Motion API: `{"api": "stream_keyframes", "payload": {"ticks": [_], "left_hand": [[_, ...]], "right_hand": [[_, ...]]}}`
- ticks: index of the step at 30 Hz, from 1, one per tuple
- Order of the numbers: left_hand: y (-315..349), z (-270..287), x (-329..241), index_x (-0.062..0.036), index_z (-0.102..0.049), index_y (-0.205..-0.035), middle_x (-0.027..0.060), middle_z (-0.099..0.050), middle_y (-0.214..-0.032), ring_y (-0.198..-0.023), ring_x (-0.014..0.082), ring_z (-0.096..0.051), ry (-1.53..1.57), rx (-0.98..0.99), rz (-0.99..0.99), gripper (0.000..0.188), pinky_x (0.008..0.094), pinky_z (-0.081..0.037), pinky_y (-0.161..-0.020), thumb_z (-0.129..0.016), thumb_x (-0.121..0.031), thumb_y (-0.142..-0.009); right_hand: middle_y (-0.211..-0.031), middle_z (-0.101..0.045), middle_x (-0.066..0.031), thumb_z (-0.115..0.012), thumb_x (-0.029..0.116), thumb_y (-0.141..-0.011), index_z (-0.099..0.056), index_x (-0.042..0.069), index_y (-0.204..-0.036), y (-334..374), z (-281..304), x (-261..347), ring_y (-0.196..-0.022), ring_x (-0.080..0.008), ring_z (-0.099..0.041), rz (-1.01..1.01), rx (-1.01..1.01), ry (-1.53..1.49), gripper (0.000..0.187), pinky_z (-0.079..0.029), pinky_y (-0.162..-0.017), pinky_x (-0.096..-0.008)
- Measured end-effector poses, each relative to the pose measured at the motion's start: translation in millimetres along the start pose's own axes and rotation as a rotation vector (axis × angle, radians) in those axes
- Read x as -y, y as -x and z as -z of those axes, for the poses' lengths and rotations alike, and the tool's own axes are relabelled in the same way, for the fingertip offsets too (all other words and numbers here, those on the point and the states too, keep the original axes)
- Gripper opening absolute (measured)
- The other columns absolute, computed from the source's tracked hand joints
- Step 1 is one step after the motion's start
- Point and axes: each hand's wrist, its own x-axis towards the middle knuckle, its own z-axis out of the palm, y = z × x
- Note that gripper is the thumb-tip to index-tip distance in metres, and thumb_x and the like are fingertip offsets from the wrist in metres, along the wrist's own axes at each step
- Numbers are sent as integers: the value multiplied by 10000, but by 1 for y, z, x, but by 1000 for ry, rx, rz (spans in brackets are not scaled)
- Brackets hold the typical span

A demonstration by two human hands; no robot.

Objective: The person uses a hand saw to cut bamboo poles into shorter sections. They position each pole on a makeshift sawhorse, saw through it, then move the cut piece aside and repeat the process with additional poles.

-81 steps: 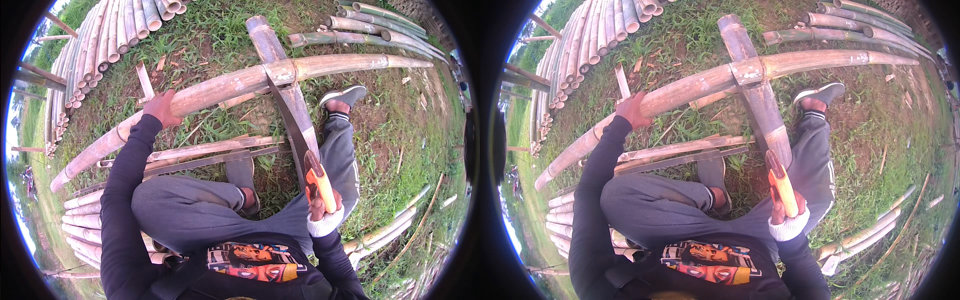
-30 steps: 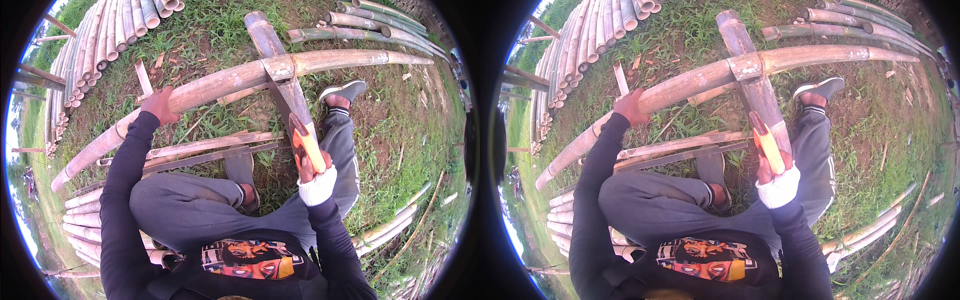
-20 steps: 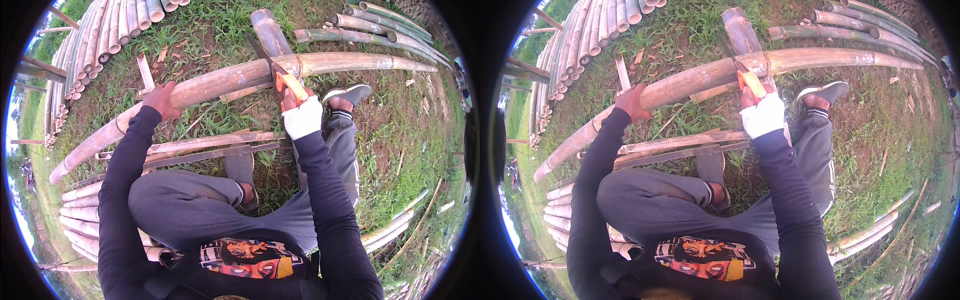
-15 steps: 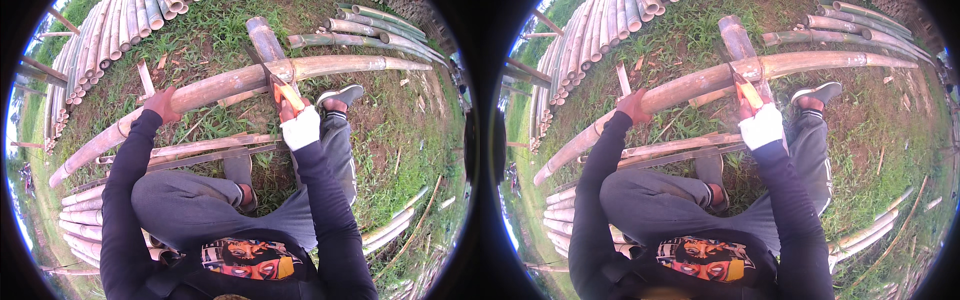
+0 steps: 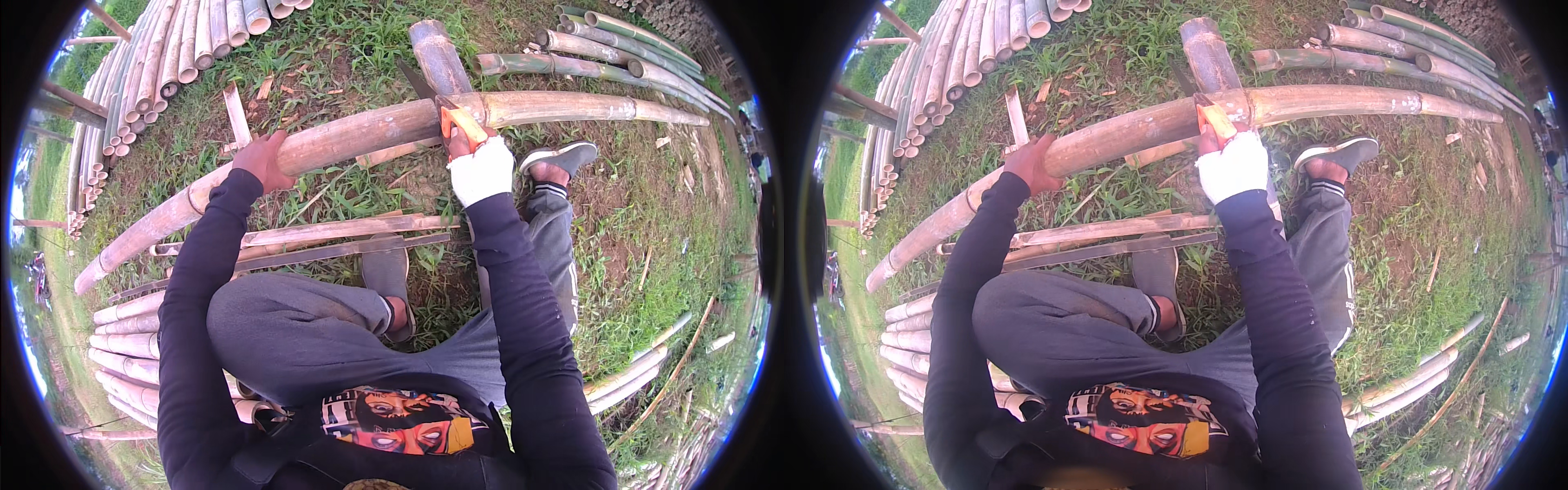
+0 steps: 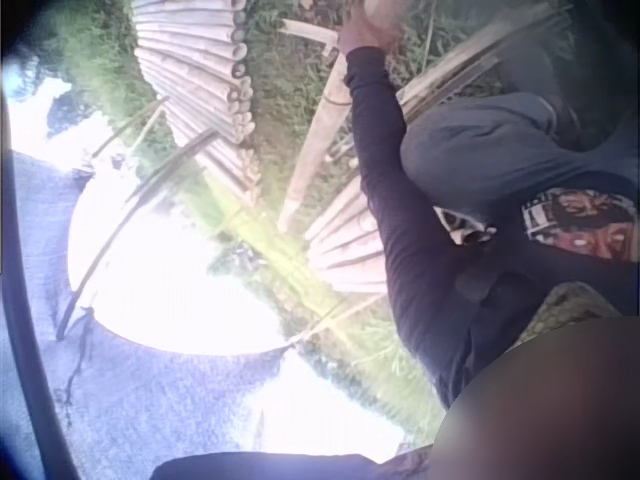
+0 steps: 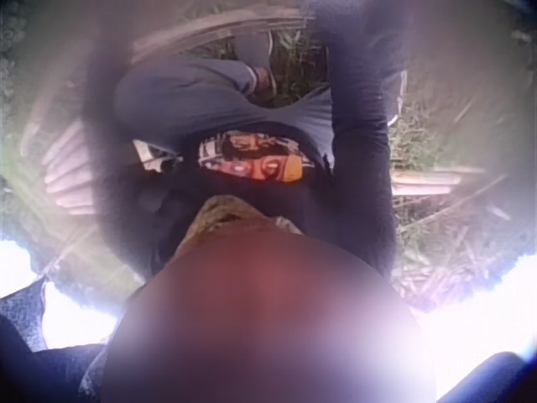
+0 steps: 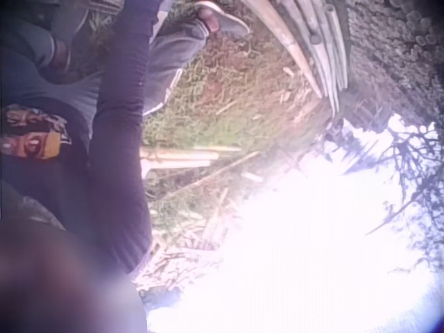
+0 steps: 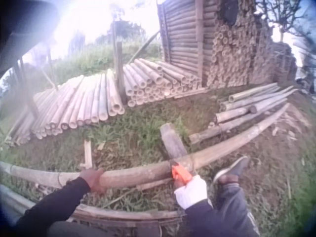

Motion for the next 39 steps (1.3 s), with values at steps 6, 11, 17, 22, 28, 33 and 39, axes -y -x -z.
{"api": "stream_keyframes", "payload": {"ticks": [6,11,17,22,28,33,39], "left_hand": [[1,1,-2,-118,-506,-1381,212,-680,-1179,-1124,409,-672,-12,26,15,899,509,-561,-940,-900,-430,-636],[-2,-13,6,-118,-510,-1380,212,-680,-1160,-1096,420,-676,13,-15,5,891,514,-557,-938,-895,-416,-634],[1,-8,2,-125,-502,-1403,218,-675,-1172,-1090,424,-677,26,-61,-18,910,508,-553,-947,-894,-403,-631],[1,-1,0,-114,-489,-1436,236,-669,-1226,-1102,439,-676,31,22,17,951,505,-544,-965,-901,-374,-620],[-1,-12,6,-110,-490,-1426,222,-695,-1142,-1047,424,-695,24,-48,-40,944,505,-569,-909,-900,-381,-621],[-5,-11,5,-106,-468,-1465,246,-690,-1181,-1073,435,-689,35,12,-7,991,500,-560,-932,-904,-375,-616],[-2,-4,3,-130,-502,-1401,202,-679,-1141,-1066,416,-684,7,-25,-20,912,508,-561,-921,-900,-398,-625]], "right_hand": [[-826,-630,-52,-647,142,-997,-570,-30,-1081,156,90,-1,-678,-88,-577,-31,-6,-105,206,-494,-619,-259],[-954,-732,-168,-641,145,-981,-526,-24,-1088,204,124,17,-890,-196,-735,-59,20,-152,230,-573,-785,-323],[-799,-687,-86,-708,215,-998,-629,-63,-1112,6,-8,-16,-656,-111,-628,115,-18,-18,310,-512,-590,-294],[-823,-678,-63,-693,125,-984,-615,-43,-1090,81,37,-19,-674,-128,-628,-60,9,-85,213,-522,-601,-295],[-985,-742,-174,-653,115,-958,-549,-31,-1062,210,124,15,-890,-189,-736,-216,44,-187,207,-568,-814,-309],[-748,-638,-54,-709,186,-978,-623,-18,-998,69,27,-18,-588,-125,-567,-44,2,-151,222,-489,-561,-307],[-808,-684,-94,-723,139,-966,-651,-43,-1068,68,25,-13,-674,-116,-625,-90,6,-116,221,-508,-612,-293]]}}
